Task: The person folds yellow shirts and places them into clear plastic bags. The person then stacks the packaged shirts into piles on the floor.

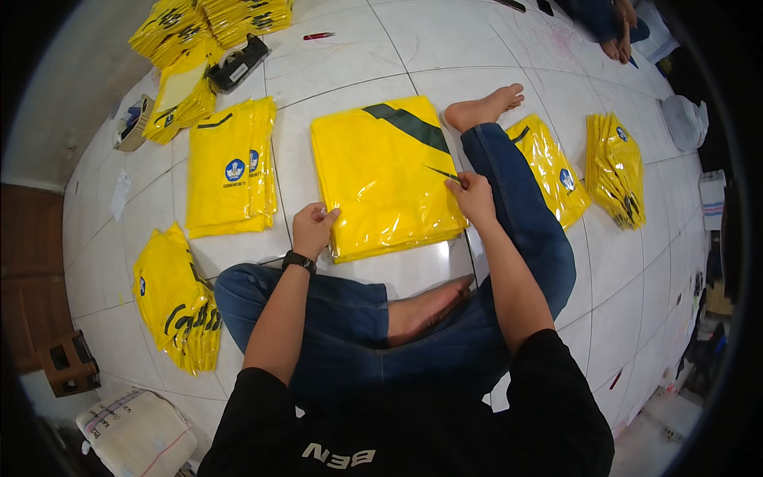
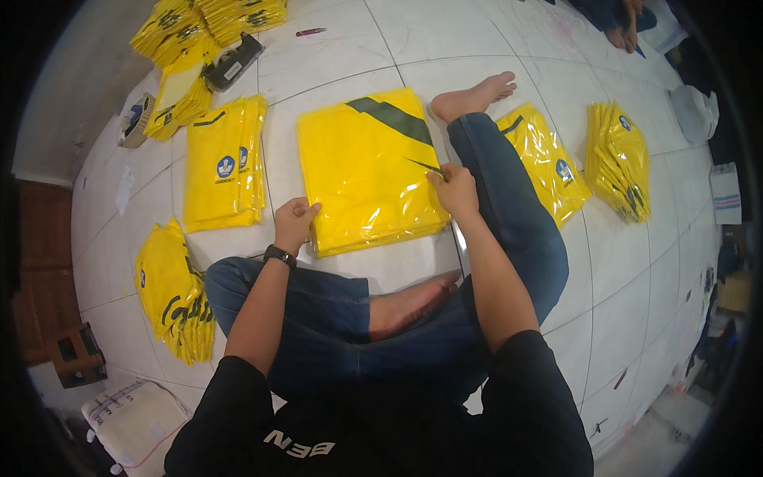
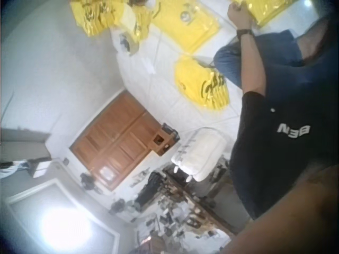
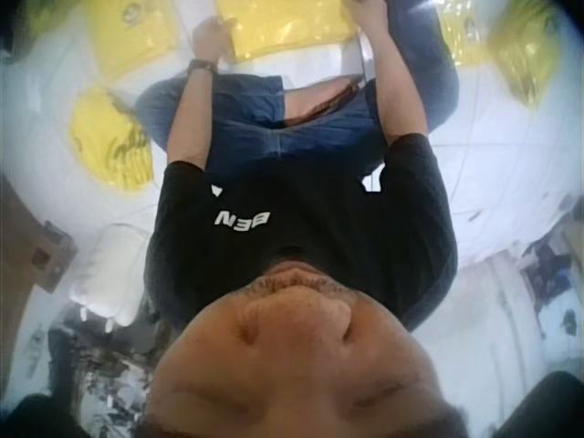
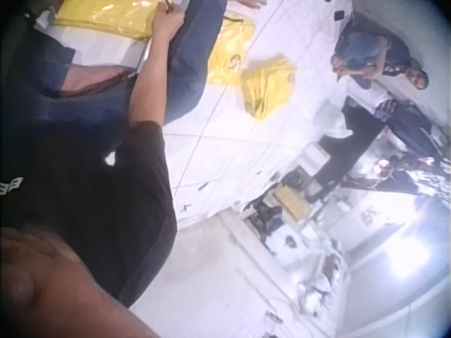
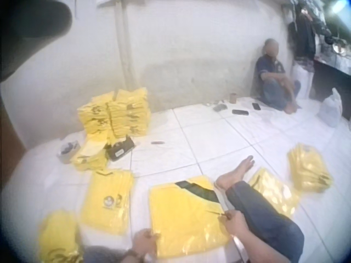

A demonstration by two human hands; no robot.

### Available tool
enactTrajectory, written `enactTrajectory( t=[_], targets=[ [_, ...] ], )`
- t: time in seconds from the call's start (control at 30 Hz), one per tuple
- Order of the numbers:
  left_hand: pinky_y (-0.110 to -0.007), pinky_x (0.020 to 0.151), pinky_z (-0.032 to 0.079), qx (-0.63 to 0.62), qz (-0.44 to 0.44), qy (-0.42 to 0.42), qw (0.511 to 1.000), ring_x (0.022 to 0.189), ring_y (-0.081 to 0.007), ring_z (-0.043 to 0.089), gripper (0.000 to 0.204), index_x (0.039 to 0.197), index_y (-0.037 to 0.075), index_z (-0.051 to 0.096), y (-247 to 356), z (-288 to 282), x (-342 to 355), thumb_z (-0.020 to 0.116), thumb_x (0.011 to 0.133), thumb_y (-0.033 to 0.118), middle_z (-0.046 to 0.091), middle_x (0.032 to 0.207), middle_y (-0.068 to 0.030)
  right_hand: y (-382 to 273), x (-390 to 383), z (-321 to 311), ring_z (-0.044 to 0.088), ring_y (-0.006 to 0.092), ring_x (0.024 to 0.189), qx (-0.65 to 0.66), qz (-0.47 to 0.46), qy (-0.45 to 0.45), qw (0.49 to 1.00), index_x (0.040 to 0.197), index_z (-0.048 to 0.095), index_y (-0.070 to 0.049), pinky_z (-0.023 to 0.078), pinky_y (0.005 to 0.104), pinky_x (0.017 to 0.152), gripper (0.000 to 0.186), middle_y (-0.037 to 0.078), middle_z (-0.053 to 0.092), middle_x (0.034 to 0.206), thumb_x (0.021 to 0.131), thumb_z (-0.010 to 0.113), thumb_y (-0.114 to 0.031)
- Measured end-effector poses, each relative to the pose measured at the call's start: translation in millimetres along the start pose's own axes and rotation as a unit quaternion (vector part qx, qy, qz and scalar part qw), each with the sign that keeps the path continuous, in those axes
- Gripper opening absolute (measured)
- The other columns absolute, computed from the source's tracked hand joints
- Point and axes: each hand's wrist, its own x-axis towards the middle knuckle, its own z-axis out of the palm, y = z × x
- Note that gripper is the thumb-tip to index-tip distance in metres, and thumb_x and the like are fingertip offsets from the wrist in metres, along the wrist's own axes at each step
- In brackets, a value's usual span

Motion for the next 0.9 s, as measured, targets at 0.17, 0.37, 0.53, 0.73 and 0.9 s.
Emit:
enactTrajectory(
  t=[0.17,0.37,0.53,0.73,0.9],
  targets=[
    [-0.025,0.069,0.053,0.008,-0.016,0.039,0.999,0.076,-0.0124,0.069,0.028,0.107,-0.006,0.069,-4,-5,7,0.077,0.092,0.016,0.075,0.087,-0.0109,7,7,5,0.074,0.0358,0.093,0.024,-0.009,-0.002,1.0,0.113,0.071,0.006,0.056,0.0401,0.083,0.038,0.024,0.074,0.1,0.091,0.074,-0.024],
    [-0.025,0.068,0.052,-0.028,-0.019,0.016,0.999,0.075,-0.0108,0.066,0.03,0.106,-0.004,0.07,8,-11,-5,0.074,0.096,0.024,0.074,0.087,-0.0092,13,5,4,0.073,0.037,0.095,0.072,-0.018,-0.022,0.997,0.112,0.072,0.005,0.055,0.0411,0.085,0.037,0.024,0.074,0.1,0.092,0.072,-0.026],
    [-0.026,0.067,0.053,0.067,-0.058,0.019,0.996,0.075,-0.0117,0.067,0.032,0.113,-0.005,0.07,2,-16,-12,0.072,0.097,0.023,0.073,0.089,-0.0083,11,-3,0,0.073,0.037,0.098,0.003,0.019,-0.021,1.0,0.113,0.072,0.004,0.055,0.0405,0.089,0.033,0.024,0.074,0.102,0.09,0.073,-0.019],
    [-0.027,0.067,0.054,0.096,-0.032,0.006,0.995,0.075,-0.0121,0.067,0.032,0.115,-0.006,0.069,-13,-22,-7,0.071,0.097,0.02,0.074,0.09,-0.0092,26,3,7,0.073,0.0332,0.099,0.044,0.016,-0.033,0.998,0.116,0.072,0.003,0.055,0.0387,0.09,0.033,0.02,0.075,0.106,0.086,0.075,-0.011],
    [-0.028,0.067,0.055,0.078,-0.043,0.015,0.996,0.073,-0.0152,0.069,0.031,0.11,-0.007,0.071,1,-18,-16,0.076,0.093,0.018,0.076,0.088,-0.0129,32,7,10,0.073,0.0309,0.098,0.061,0.012,-0.043,0.997,0.116,0.072,0.003,0.055,0.0374,0.09,0.036,0.018,0.075,0.106,0.084,0.077,-0.01]
  ],
)
